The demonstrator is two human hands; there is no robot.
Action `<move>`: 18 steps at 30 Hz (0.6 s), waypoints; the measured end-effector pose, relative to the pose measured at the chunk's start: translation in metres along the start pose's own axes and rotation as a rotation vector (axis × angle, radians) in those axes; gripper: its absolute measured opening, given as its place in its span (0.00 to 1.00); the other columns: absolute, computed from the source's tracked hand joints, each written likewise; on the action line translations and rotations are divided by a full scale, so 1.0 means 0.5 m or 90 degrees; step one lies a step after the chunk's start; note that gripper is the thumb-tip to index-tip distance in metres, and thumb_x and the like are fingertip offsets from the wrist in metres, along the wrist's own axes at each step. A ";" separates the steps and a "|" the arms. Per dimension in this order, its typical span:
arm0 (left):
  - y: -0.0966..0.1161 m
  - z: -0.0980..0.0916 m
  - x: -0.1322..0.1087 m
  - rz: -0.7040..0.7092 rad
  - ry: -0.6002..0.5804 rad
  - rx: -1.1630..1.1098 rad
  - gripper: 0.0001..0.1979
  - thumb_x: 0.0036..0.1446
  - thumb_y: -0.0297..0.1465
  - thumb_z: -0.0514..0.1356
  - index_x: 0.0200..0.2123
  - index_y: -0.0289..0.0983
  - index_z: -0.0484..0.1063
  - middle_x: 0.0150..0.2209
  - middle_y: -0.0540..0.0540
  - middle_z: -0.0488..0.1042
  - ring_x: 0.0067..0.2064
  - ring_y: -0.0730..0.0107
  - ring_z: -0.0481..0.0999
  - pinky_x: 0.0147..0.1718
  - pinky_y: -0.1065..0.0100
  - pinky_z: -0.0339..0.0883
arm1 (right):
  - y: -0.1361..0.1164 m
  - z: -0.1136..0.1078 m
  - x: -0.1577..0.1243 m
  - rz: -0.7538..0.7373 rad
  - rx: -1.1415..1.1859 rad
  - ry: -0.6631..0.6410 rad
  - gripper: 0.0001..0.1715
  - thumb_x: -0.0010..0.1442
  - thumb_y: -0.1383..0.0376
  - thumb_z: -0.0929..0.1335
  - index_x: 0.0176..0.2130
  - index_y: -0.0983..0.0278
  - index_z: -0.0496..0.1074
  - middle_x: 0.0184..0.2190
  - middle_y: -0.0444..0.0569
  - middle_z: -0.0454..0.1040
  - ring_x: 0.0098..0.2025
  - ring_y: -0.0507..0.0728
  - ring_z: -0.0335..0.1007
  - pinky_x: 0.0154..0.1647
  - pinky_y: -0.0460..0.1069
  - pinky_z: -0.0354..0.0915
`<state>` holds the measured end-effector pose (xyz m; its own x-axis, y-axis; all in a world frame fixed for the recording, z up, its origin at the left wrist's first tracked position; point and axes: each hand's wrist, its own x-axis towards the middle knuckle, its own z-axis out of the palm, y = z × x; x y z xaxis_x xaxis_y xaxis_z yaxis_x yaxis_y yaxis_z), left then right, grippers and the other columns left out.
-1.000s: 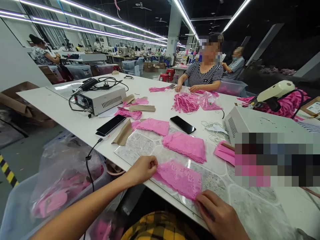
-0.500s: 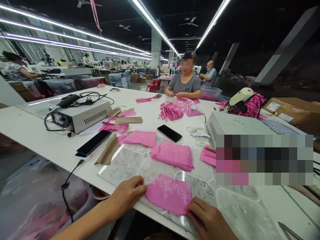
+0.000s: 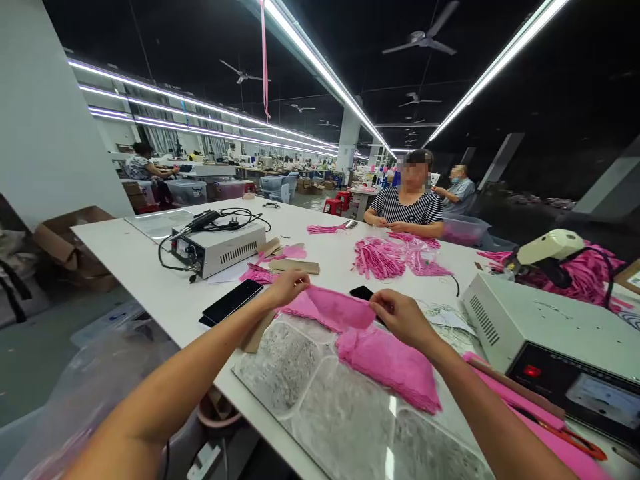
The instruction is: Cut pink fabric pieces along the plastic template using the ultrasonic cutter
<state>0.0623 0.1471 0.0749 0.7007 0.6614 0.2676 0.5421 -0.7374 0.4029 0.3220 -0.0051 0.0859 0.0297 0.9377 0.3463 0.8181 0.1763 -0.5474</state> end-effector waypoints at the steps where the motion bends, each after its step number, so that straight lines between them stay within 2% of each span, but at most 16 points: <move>1: -0.019 -0.008 0.007 0.003 0.012 0.007 0.15 0.66 0.36 0.59 0.52 0.34 0.69 0.51 0.41 0.71 0.47 0.62 0.75 0.45 0.56 0.73 | -0.001 0.013 0.025 -0.009 -0.005 0.003 0.10 0.62 0.61 0.64 0.32 0.63 0.70 0.27 0.45 0.70 0.29 0.52 0.64 0.33 0.49 0.63; 3: -0.050 -0.016 0.007 0.015 0.017 0.014 0.15 0.66 0.36 0.59 0.53 0.35 0.68 0.51 0.41 0.71 0.47 0.62 0.75 0.45 0.56 0.73 | 0.001 0.041 0.050 -0.026 -0.011 -0.015 0.10 0.63 0.60 0.66 0.33 0.64 0.70 0.31 0.45 0.71 0.31 0.52 0.66 0.36 0.50 0.65; 6: -0.057 0.002 -0.019 0.050 0.007 0.012 0.13 0.66 0.35 0.59 0.50 0.34 0.70 0.48 0.42 0.72 0.46 0.63 0.75 0.44 0.57 0.72 | 0.017 0.069 0.023 -0.027 -0.011 -0.035 0.09 0.63 0.60 0.67 0.37 0.65 0.72 0.33 0.44 0.72 0.32 0.51 0.67 0.37 0.50 0.66; 8: -0.028 0.035 -0.040 0.094 -0.004 -0.004 0.08 0.66 0.32 0.57 0.41 0.34 0.74 0.45 0.42 0.73 0.44 0.64 0.75 0.45 0.59 0.71 | 0.035 0.071 -0.028 -0.015 -0.005 -0.036 0.07 0.62 0.64 0.65 0.34 0.63 0.72 0.31 0.45 0.72 0.30 0.51 0.66 0.35 0.49 0.64; 10: 0.026 0.081 -0.054 0.162 -0.039 -0.033 0.09 0.66 0.29 0.55 0.36 0.36 0.76 0.43 0.43 0.73 0.45 0.65 0.74 0.47 0.65 0.68 | 0.053 0.062 -0.089 0.002 -0.002 -0.044 0.10 0.62 0.64 0.64 0.31 0.62 0.72 0.28 0.45 0.72 0.28 0.52 0.66 0.31 0.48 0.63; 12: 0.088 0.131 -0.057 0.230 -0.083 -0.064 0.05 0.62 0.28 0.60 0.38 0.39 0.77 0.43 0.46 0.74 0.44 0.68 0.75 0.46 0.70 0.68 | 0.069 0.051 -0.145 0.022 -0.007 -0.057 0.08 0.60 0.63 0.65 0.32 0.61 0.72 0.27 0.44 0.72 0.27 0.52 0.66 0.28 0.47 0.62; 14: 0.138 0.174 -0.050 0.265 -0.105 -0.081 0.05 0.57 0.29 0.65 0.38 0.41 0.77 0.44 0.47 0.75 0.44 0.68 0.75 0.46 0.71 0.67 | 0.080 0.044 -0.184 0.034 -0.017 -0.069 0.05 0.57 0.64 0.67 0.34 0.61 0.73 0.27 0.44 0.72 0.27 0.53 0.67 0.28 0.47 0.63; 16: 0.159 0.202 -0.036 0.257 -0.100 -0.080 0.05 0.55 0.29 0.66 0.36 0.40 0.77 0.42 0.47 0.75 0.43 0.68 0.75 0.45 0.70 0.68 | 0.087 0.042 -0.201 0.035 -0.027 -0.068 0.05 0.56 0.64 0.67 0.35 0.61 0.73 0.29 0.45 0.73 0.28 0.53 0.68 0.29 0.48 0.64; 18: 0.144 0.209 -0.022 0.202 -0.064 -0.061 0.03 0.60 0.30 0.63 0.37 0.37 0.76 0.41 0.46 0.75 0.42 0.67 0.75 0.45 0.67 0.69 | 0.092 0.042 -0.196 0.030 -0.032 -0.053 0.06 0.59 0.64 0.65 0.35 0.61 0.73 0.30 0.46 0.73 0.29 0.53 0.68 0.31 0.48 0.64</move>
<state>0.1420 0.0723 0.0092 0.8720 0.3814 0.3069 0.2480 -0.8847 0.3947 0.3448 -0.0826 0.0106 0.0227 0.9666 0.2553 0.8447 0.1181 -0.5221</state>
